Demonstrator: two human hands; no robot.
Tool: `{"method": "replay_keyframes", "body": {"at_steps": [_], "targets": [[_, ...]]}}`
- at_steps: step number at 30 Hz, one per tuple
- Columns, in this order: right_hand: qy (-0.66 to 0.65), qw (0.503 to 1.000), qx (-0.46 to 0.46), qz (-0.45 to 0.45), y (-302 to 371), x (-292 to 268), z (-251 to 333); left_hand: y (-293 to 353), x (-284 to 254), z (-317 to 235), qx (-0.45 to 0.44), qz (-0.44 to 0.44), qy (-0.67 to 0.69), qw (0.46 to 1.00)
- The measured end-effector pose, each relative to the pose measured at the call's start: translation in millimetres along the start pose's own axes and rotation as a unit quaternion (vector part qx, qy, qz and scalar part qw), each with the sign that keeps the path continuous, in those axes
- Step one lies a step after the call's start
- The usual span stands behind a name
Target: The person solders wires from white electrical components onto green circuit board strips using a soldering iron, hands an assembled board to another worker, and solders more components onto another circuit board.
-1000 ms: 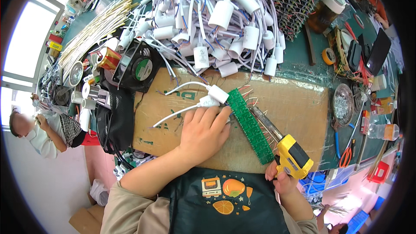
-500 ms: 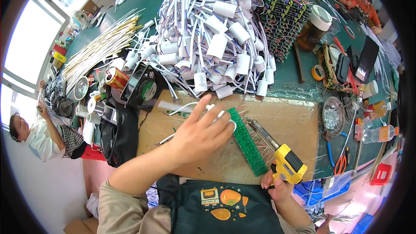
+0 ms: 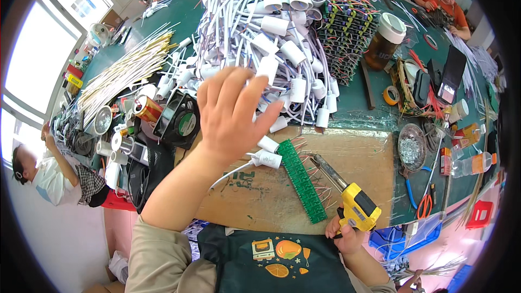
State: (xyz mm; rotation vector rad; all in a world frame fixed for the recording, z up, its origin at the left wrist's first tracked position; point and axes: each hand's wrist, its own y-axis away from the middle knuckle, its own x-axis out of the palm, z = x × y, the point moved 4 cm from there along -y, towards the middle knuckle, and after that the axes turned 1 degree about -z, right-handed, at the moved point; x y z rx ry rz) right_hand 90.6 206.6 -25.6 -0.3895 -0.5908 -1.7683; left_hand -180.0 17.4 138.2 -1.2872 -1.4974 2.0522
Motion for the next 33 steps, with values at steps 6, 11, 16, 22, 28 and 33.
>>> {"method": "replay_keyframes", "body": {"at_steps": [6,11,16,22,28,33], "targets": [[-0.018,1.0,-0.004,-0.007,0,-4,-2,-17,15,4,-0.013,0.045,-0.063,0.997],[0.005,0.999,-0.024,-0.029,-2,-6,-4,-14,-11,14,-0.053,0.002,0.008,0.999],[0.0,0.998,-0.042,-0.043,0,-20,-8,-4,-78,17,-0.085,-0.056,0.127,0.987],[-0.006,0.998,-0.051,-0.043,-3,-27,-7,16,-145,24,-0.277,-0.157,0.456,0.831],[-0.009,0.999,0.003,0.042,-4,-8,3,35,-174,23,-0.286,-0.122,0.492,0.813],[-0.016,0.999,-0.002,0.043,0,-21,-1,29,-159,1,-0.117,0.091,0.201,0.968]]}}
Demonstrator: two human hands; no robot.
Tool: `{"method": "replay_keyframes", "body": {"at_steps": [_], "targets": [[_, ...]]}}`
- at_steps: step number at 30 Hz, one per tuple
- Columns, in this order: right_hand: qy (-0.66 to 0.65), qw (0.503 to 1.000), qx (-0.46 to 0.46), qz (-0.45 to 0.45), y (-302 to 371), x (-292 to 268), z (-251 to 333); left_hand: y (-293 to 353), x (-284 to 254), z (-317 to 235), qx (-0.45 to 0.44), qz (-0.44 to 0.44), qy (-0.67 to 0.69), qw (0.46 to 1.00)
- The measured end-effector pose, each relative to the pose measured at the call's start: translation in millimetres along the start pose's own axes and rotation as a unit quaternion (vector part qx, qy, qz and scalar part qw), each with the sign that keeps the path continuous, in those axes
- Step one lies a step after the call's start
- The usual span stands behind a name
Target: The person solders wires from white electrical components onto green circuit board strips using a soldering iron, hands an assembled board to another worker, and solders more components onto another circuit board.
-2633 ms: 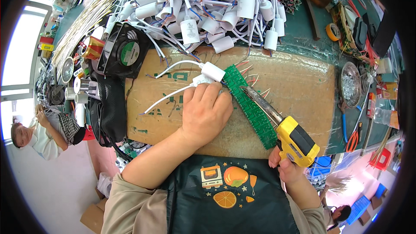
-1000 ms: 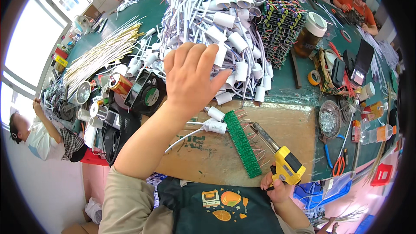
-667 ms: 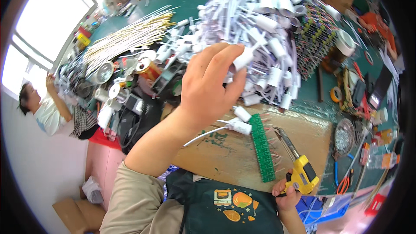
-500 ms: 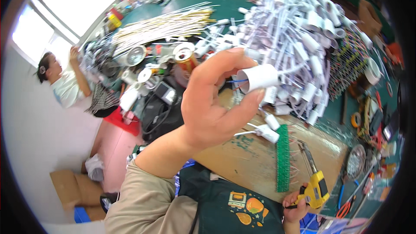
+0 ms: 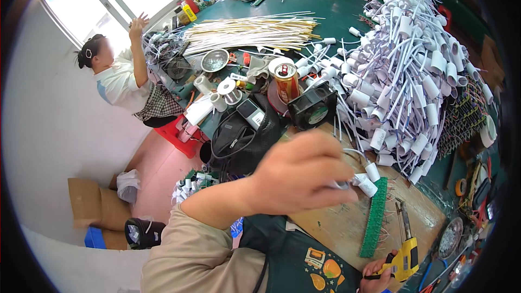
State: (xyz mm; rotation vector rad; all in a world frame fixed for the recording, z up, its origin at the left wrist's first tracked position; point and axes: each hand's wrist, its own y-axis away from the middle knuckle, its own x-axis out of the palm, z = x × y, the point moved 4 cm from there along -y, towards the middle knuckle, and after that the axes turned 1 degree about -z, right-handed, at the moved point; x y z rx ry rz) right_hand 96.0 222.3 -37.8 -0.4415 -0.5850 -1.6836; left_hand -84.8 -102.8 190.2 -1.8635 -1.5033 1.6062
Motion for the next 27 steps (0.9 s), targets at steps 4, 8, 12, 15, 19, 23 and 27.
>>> {"method": "replay_keyframes", "body": {"at_steps": [4,8,12,15,19,23,27], "targets": [[0.01,1.0,-0.003,0.008,-4,4,1,53,81,0,-0.001,0.122,0.01,0.992],[0.011,1.0,0.01,0.017,-3,-3,0,107,138,4,0.035,0.188,-0.032,0.981],[0.025,1.0,0.018,-0.005,-2,-3,-1,121,158,8,-0.019,0.207,-0.035,0.977],[0.046,0.999,0.017,0.02,-4,-2,1,117,159,13,-0.08,0.186,0.015,0.979],[0.048,0.999,0.004,-0.008,-4,4,3,120,159,18,-0.062,0.191,0.051,0.978],[0.042,0.999,0.014,-0.008,-4,-4,0,117,153,18,-0.045,0.212,0.073,0.974],[0.037,0.999,0.021,0.009,-3,-4,-1,117,148,20,-0.038,0.215,0.073,0.973]]}}
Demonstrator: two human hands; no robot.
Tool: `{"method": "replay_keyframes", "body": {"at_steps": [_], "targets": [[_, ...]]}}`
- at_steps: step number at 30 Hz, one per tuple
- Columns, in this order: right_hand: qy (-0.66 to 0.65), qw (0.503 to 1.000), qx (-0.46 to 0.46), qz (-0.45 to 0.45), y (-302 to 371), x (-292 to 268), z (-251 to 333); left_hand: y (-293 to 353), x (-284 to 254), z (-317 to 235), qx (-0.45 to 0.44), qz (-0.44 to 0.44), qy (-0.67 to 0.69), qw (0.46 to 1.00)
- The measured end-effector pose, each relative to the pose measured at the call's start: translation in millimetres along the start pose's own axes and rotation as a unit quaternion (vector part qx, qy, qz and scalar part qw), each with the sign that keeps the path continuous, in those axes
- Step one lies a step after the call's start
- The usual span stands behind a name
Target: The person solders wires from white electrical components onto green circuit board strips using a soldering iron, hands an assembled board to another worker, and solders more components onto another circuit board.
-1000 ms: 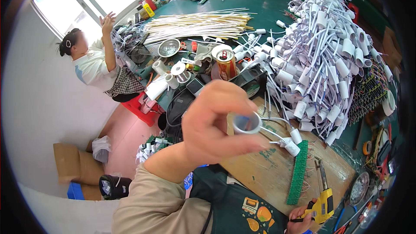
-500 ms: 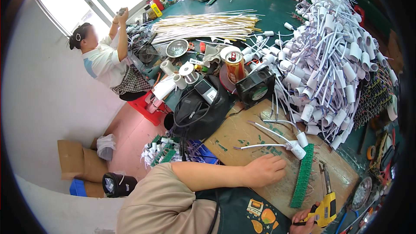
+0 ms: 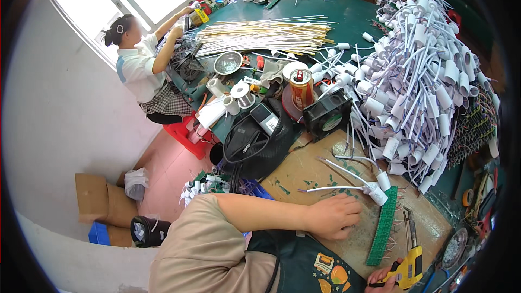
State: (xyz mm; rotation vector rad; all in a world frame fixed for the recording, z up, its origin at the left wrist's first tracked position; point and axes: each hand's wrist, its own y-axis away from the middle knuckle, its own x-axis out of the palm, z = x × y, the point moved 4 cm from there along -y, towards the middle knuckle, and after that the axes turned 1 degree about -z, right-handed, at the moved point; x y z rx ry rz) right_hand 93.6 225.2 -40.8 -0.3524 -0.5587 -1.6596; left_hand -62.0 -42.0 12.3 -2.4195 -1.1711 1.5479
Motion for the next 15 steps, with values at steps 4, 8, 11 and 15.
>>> {"method": "replay_keyframes", "body": {"at_steps": [4,8,11,15], "targets": [[0.009,1.0,-0.023,-0.01,-0.7,9.4,5.4,2.4,0.4,2.1,-0.001,-0.02,0.008,1.0],[0.005,1.0,-0.025,-0.012,-1.3,11.2,6.6,1.1,1.1,1.6,-0.01,-0.026,0.015,0.999],[0.001,1.0,-0.026,-0.012,-0.8,11.0,6.3,1.2,0.9,1.2,-0.001,-0.017,0.005,1.0],[-0.011,1.0,-0.021,-0.017,-0.9,8.0,3.1,1.5,2.8,0.3,0.006,-0.017,-0.009,1.0]]}}
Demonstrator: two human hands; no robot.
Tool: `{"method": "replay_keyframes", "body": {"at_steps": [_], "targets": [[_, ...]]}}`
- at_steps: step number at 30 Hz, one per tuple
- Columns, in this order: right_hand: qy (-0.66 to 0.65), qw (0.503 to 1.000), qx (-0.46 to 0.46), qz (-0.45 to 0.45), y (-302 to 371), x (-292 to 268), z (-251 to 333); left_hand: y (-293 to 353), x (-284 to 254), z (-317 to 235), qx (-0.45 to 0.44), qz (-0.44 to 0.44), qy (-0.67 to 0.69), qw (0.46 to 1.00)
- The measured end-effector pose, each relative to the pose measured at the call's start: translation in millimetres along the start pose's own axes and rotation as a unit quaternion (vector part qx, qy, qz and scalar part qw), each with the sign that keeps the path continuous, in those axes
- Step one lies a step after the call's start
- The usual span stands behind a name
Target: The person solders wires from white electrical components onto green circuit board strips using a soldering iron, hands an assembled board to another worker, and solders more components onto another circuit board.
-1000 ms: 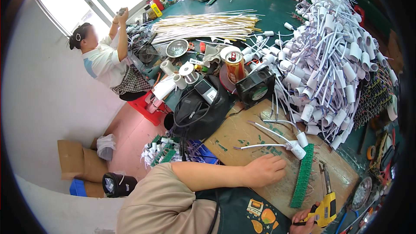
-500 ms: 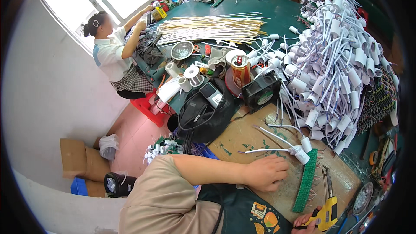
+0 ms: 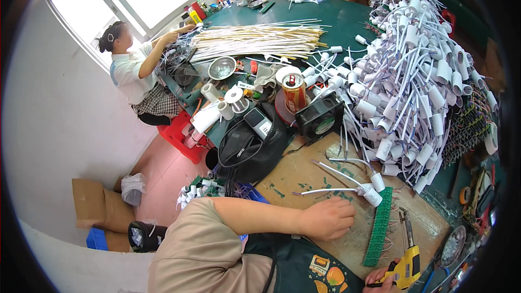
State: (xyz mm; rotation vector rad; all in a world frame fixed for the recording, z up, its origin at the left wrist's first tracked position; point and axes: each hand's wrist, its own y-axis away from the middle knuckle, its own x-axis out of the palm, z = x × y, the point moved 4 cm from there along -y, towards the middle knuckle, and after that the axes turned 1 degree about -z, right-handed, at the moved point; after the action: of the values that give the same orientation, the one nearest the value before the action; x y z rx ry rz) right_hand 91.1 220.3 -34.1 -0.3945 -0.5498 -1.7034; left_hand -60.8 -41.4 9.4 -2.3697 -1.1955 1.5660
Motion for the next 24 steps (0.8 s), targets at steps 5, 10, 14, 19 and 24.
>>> {"method": "replay_keyframes", "body": {"at_steps": [5,10,14,19,24], "targets": [[0.013,1.0,-0.01,0.007,0.2,5.5,3.5,0.9,5.8,-3.1,0.025,0.068,-0.041,0.997],[0.011,1.0,-0.022,0.015,-1.0,1.9,0.6,-1.8,3.3,-5.3,0.021,0.102,-0.048,0.993],[0.022,1.0,-0.007,0.014,1.1,0.6,2.3,-1.9,1.3,-6.7,0.04,0.09,-0.065,0.993],[0.026,1.0,-0.006,0.011,0.3,4.8,4.3,0.8,2.1,-1.8,0.044,0.03,-0.05,0.997],[0.039,0.999,-0.01,0.005,1.5,2.1,6.7,4.6,7.7,-1.9,0.05,-0.012,-0.018,0.998]]}}
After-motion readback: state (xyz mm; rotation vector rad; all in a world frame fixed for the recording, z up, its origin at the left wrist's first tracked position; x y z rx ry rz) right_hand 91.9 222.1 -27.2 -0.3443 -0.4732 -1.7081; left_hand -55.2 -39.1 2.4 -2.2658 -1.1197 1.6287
